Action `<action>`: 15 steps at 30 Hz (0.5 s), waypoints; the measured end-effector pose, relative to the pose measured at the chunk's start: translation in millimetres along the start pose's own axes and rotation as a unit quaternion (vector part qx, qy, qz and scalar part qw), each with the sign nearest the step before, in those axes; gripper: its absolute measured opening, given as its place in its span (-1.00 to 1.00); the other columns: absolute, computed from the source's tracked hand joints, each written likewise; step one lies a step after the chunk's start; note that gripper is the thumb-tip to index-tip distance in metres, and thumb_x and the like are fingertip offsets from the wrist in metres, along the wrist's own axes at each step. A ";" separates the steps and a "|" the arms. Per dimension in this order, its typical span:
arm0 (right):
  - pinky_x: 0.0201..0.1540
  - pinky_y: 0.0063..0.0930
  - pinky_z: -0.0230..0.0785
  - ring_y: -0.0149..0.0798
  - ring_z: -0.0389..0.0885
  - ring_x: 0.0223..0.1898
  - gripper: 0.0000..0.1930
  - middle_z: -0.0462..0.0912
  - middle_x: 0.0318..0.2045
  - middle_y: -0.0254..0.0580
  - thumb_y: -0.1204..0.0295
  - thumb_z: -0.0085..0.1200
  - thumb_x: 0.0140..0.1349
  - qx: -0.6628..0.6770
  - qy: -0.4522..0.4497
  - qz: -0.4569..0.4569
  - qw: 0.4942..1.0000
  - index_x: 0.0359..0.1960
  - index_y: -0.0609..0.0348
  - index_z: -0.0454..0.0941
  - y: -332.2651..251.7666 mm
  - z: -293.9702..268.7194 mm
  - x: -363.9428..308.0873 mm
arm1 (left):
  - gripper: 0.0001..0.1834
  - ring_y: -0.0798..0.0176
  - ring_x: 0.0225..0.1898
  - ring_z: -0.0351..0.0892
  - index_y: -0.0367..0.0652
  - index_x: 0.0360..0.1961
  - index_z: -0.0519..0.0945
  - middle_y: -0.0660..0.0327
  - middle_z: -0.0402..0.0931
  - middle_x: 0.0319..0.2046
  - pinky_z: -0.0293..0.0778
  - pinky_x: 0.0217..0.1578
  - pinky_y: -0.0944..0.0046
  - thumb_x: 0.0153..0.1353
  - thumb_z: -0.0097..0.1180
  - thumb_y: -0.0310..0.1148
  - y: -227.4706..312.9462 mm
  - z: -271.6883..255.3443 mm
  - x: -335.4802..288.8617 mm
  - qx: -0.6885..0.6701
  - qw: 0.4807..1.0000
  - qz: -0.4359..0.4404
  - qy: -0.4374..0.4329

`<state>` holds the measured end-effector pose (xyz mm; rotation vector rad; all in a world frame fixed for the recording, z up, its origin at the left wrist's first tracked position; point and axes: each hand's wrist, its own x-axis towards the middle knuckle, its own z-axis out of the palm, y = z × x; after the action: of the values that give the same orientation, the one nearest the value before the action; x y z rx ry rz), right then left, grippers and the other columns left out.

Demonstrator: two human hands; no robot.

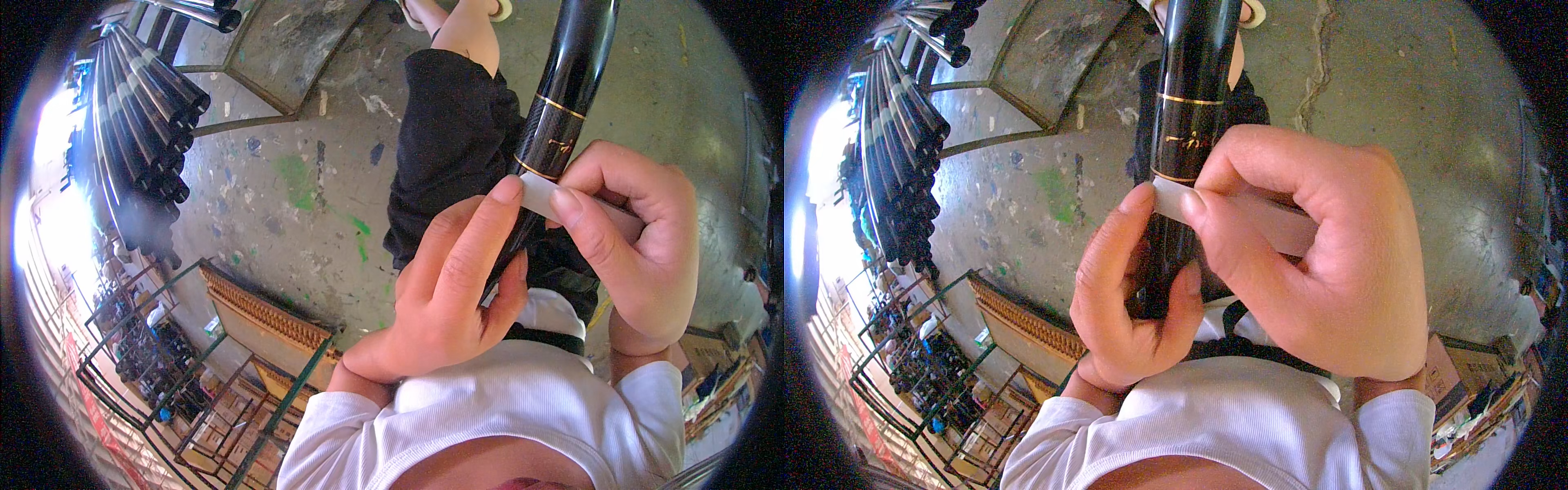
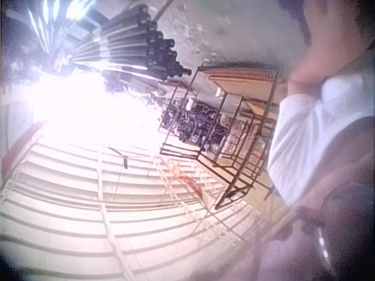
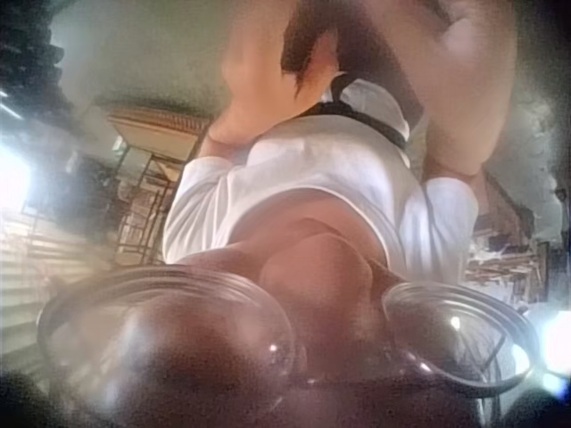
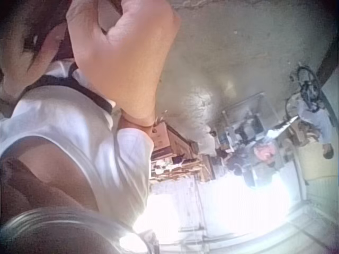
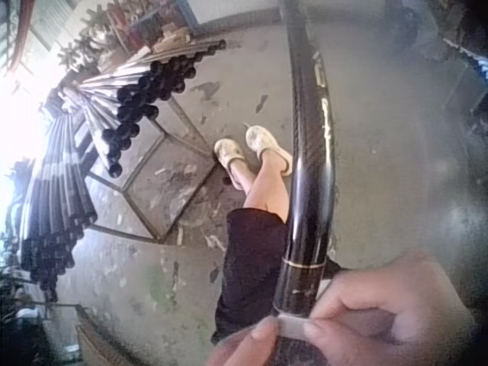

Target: The person wraps strips of white tape around one end of several black rods. They pick up a rod, apply the tape while rotating the rod with their hands, and then place the rod back into a stack.

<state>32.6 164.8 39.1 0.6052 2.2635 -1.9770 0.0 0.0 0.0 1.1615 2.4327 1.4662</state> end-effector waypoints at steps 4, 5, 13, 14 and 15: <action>-0.54 -0.73 0.08 -0.60 0.30 -0.58 -0.81 0.43 -0.65 -0.35 0.45 0.04 0.08 -0.008 -0.004 -0.008 1.000 -0.60 0.28 0.39 0.3 1.5 -0.2 | -0.41 0.09 -0.31 0.53 -0.42 0.05 0.34 -0.07 0.45 -0.24 0.44 -0.31 0.35 -0.12 0.11 -0.71 -0.3 -0.7 3.6 -0.017 0.999 0.009 0.029; -0.54 -0.73 0.08 -0.60 0.30 -0.58 -0.81 0.43 -0.65 -0.36 0.45 0.04 0.08 -0.014 -0.005 -0.003 1.000 -0.60 0.29 0.39 -0.8 2.0 -0.6 | -0.42 0.09 -0.31 0.52 -0.42 0.04 0.35 -0.07 0.45 -0.24 0.44 -0.30 0.34 -0.12 0.10 -0.72 0.0 -2.3 2.9 -0.017 1.000 0.006 0.024; -0.57 -0.72 0.05 -0.60 0.28 -0.61 -0.75 0.43 -0.62 -0.41 0.31 0.09 0.04 0.003 -0.003 -0.054 0.999 -0.49 0.29 0.43 20.9 -0.9 2.6 | -0.39 0.42 -0.28 0.38 -0.29 0.02 0.18 0.20 0.36 -0.26 0.32 -0.25 0.46 -0.03 0.23 -0.57 5.7 -13.5 -7.5 -0.323 0.900 -0.293 -0.002; -0.57 -0.71 0.05 -0.59 0.28 -0.61 -0.74 0.42 -0.62 -0.42 0.29 0.10 0.03 0.006 -0.011 -0.033 0.999 -0.48 0.28 0.44 23.8 -5.1 2.2 | -0.40 0.43 -0.29 0.38 -0.28 -0.01 0.19 0.21 0.36 -0.27 0.32 -0.27 0.46 -0.04 0.25 -0.57 3.2 -14.1 -8.0 -0.345 0.888 -0.304 -0.012; -0.58 -0.70 0.05 -0.59 0.27 -0.61 -0.72 0.40 -0.63 -0.43 0.27 0.11 0.03 0.009 -0.024 -0.012 1.000 -0.46 0.28 0.44 28.6 -7.4 3.0 | -0.42 0.45 -0.30 0.38 -0.27 -0.04 0.20 0.21 0.37 -0.28 0.33 -0.28 0.47 -0.05 0.26 -0.56 0.2 -15.9 -10.1 -0.363 0.876 -0.316 -0.019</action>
<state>41.0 175.3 12.7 0.5282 2.2382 -2.0024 0.6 -18.0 5.7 0.2010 1.6689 1.7940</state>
